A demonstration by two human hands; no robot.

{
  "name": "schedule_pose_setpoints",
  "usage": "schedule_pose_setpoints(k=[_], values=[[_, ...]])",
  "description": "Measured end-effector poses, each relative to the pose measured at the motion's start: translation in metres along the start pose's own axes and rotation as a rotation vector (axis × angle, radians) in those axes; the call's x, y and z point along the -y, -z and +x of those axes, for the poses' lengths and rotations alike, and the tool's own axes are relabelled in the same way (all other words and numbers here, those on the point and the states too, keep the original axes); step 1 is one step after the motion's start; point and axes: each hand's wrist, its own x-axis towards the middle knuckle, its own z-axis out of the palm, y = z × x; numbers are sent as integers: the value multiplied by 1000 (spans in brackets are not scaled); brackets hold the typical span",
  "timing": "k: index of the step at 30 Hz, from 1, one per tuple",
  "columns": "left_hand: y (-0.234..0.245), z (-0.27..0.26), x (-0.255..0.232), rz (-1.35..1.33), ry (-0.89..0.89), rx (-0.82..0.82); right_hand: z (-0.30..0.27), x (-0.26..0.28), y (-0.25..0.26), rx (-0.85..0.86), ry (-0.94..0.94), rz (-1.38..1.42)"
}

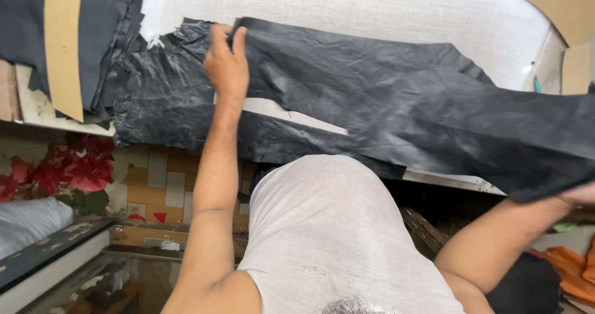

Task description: The person places a cardboard template on a large sheet of black material, traces its outline with a blue marker, and cuts along the traced line. The person repeats this process multiple times, handling the template and material to produce several cut pieces.

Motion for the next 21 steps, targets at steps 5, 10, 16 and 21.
schedule_pose_setpoints(k=[5,10,16,21], values=[[21,30,40,139,-29,66,0,53,31,-112,102,-65],[33,16,-16,145,-274,-57,-14,82,-45,-206,64,-248],[52,-40,-142,-606,-748,740,-99,29,-206,1158,-96,-399],[95,-37,-162,-503,-256,1081,-123,9,-232,1346,131,-33]])
